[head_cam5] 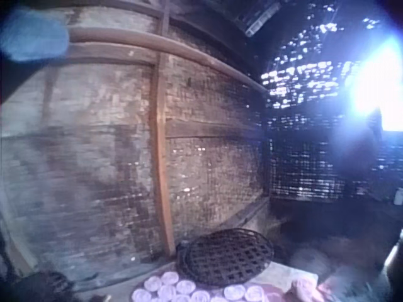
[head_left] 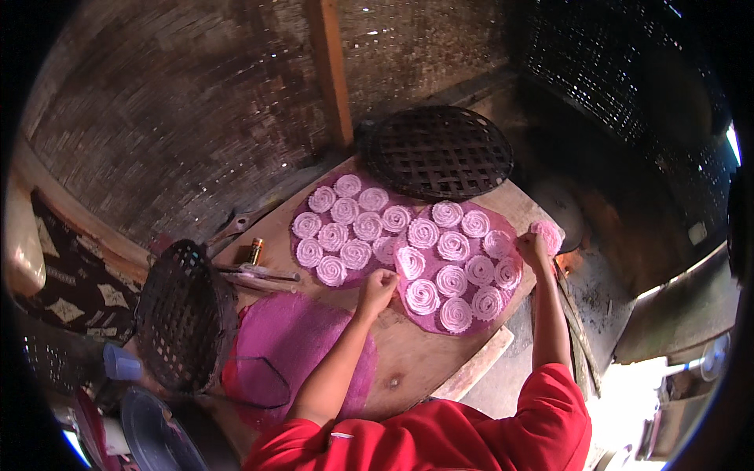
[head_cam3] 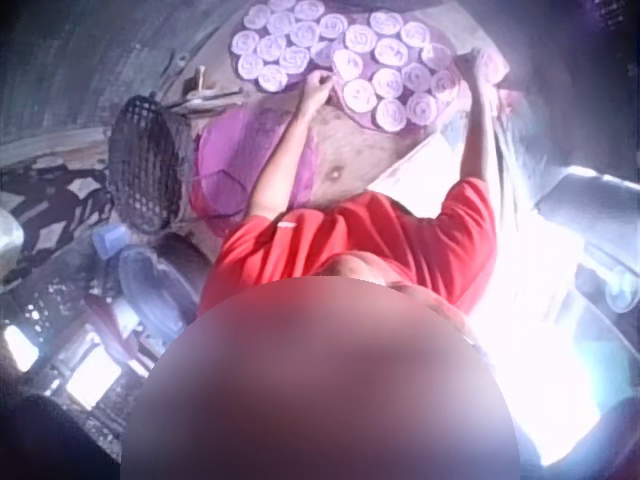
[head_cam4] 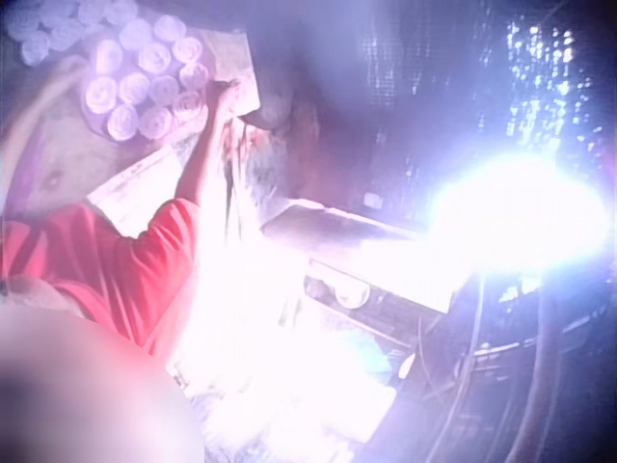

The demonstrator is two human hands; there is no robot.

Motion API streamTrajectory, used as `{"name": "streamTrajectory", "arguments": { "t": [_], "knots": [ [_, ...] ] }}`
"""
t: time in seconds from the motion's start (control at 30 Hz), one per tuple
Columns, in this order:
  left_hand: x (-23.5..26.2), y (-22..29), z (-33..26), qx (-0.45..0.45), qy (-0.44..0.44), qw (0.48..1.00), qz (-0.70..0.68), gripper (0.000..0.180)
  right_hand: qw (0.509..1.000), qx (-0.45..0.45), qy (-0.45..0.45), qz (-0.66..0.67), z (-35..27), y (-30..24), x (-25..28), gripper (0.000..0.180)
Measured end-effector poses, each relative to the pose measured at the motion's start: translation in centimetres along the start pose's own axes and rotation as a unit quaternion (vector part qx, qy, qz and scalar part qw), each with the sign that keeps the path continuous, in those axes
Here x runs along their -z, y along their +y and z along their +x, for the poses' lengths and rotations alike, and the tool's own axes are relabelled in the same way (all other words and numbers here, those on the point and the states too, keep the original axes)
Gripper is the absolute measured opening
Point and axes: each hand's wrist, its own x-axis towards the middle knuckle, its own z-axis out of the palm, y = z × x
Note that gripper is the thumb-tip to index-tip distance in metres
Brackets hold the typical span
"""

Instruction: The person scoops purple dough from a basin, uses a wooden mold to form rose-shaped rolls, and places them on a pink mat. They then transfer the rolls into woven baskets and cover them with lids.

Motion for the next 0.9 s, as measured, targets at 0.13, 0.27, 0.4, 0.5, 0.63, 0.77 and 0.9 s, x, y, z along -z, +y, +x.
{"name": "streamTrajectory", "arguments": {
  "t": [0.13, 0.27, 0.4, 0.5, 0.63, 0.77, 0.9],
  "knots": [
    [-0.6, 3.1, -1.9, -0.053, 0.015, 0.993, -0.101, 0.015, 0.998, 0.052, 0.009, -0.021, -2.3, -5.0, 4.0, 0.021],
    [2.9, 8.3, -4.7, -0.145, -0.003, 0.987, -0.066, 0.015, 0.994, 0.107, -0.003, 0.014, -7.4, -14.9, 8.6, 0.017],
    [13.3, 13.7, -9.3, -0.180, 0.035, 0.983, -0.017, 0.014, 0.968, 0.230, -0.061, 0.086, -12.9, -26.5, 9.5, 0.014],
    [23.3, 17.1, -13.7, -0.129, 0.075, 0.989, 0.014, 0.013, 0.948, 0.277, -0.112, 0.115, -16.0, -33.6, 6.6, 0.014],
    [37.1, 20.3, -20.6, -0.114, 0.154, 0.970, 0.151, 0.016, 0.891, 0.374, -0.157, 0.204, -18.0, -41.7, -0.6, 0.014],
    [48.1, 19.1, -26.2, -0.047, 0.309, 0.859, 0.406, 0.020, 0.831, 0.453, -0.216, 0.238, -20.1, -49.6, -12.7, 0.018],
    [54.7, 12.7, -28.5, 0.117, 0.387, 0.755, 0.517, 0.017, 0.842, 0.454, -0.220, 0.193, -23.6, -56.0, -25.8, 0.020]
  ]
}}
